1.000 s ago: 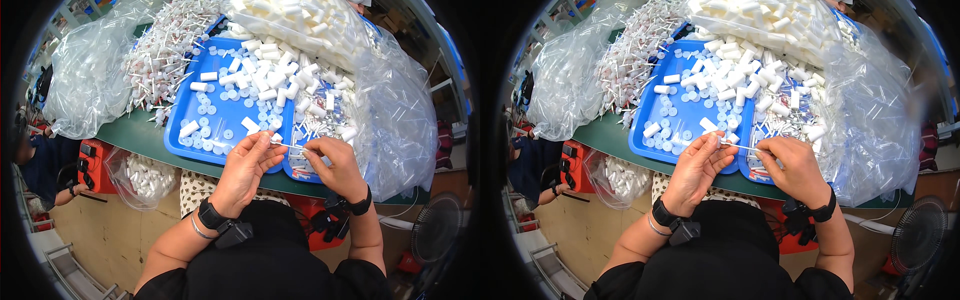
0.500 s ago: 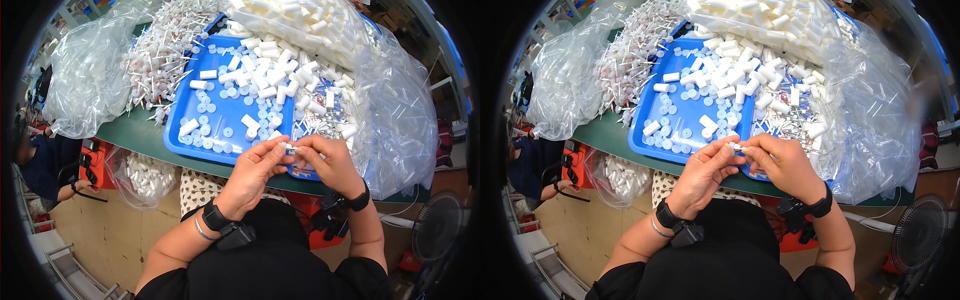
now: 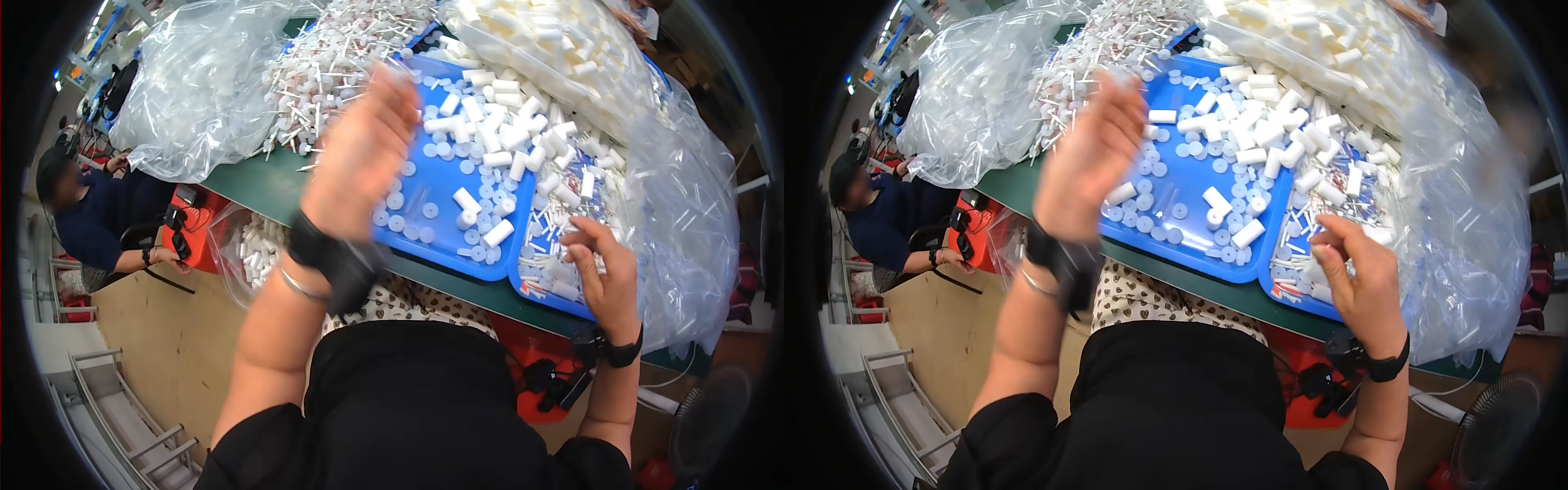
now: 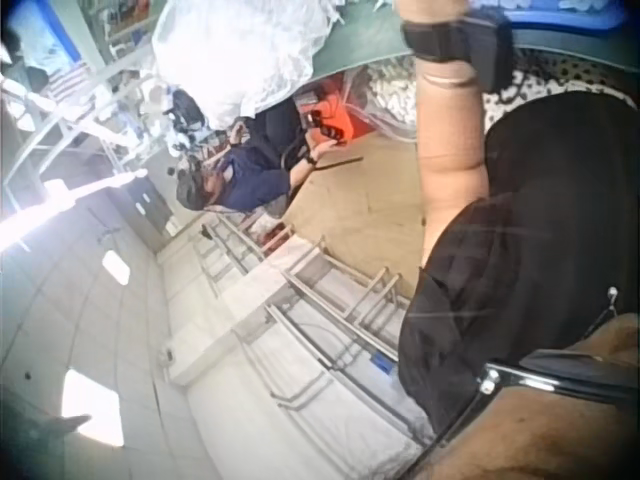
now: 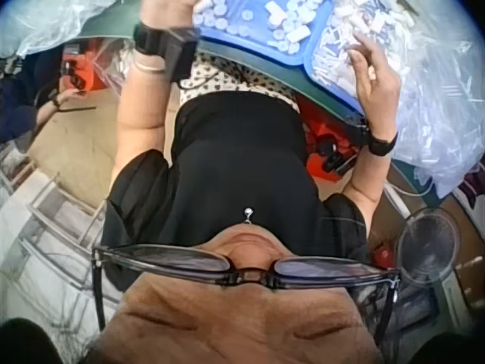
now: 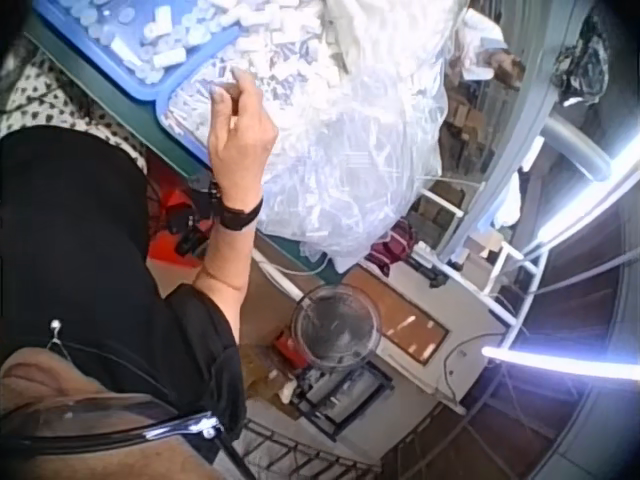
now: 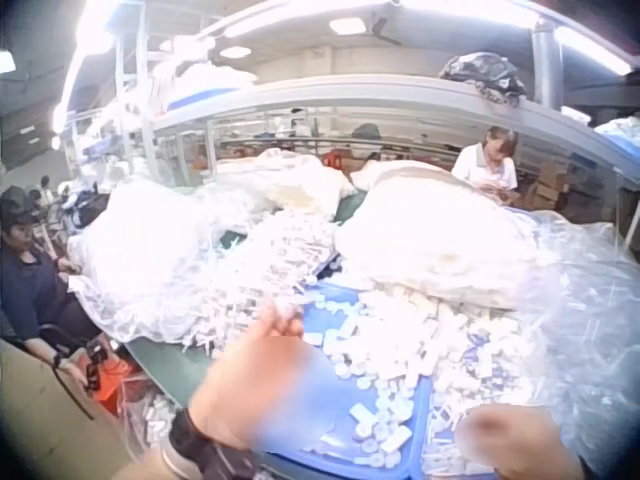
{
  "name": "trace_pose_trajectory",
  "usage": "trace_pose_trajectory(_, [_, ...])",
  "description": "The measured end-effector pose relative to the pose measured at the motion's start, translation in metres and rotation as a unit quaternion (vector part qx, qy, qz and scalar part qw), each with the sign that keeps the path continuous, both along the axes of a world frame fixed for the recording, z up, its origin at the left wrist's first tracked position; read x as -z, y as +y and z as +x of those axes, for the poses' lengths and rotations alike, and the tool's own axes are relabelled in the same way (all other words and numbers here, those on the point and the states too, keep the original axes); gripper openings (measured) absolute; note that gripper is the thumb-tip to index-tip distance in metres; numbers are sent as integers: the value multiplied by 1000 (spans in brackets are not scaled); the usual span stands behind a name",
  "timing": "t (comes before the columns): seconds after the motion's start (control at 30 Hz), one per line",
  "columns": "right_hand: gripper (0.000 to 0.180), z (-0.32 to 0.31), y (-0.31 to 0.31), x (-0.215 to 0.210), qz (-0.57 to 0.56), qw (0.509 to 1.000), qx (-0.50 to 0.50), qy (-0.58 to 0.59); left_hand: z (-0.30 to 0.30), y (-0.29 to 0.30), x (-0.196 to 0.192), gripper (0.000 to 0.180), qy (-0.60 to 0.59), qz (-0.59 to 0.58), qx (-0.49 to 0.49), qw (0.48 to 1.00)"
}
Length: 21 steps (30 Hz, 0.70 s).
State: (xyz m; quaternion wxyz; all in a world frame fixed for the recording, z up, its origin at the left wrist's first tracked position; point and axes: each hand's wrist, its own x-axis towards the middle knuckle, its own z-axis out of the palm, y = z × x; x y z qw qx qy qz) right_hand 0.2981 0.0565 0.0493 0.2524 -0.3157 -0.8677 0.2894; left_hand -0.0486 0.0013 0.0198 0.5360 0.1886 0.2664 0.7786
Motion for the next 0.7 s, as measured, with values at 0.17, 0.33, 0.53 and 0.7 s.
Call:
trace_pose_trajectory(0.17, [15, 18, 15, -1, 121, 990, 34, -66, -31, 1, -20, 53, -1, -107, -15, 994])
trace_pose_trajectory(0.33, [10, 11, 30, 6, 170, 976, -17, -134, 48, -37, 7, 33, 430, -158, 122, 880])
trace_pose_trajectory(0.53, [9, 24, 47, 8, 226, 939, -18, -259, 66, -58, 17, 24, 798, -76, -14, 597])
trace_pose_trajectory(0.7, [11, 34, 46, 18, 197, 946, -40, -256, 64, -55, 37, 31, 816, -63, 14, 574])
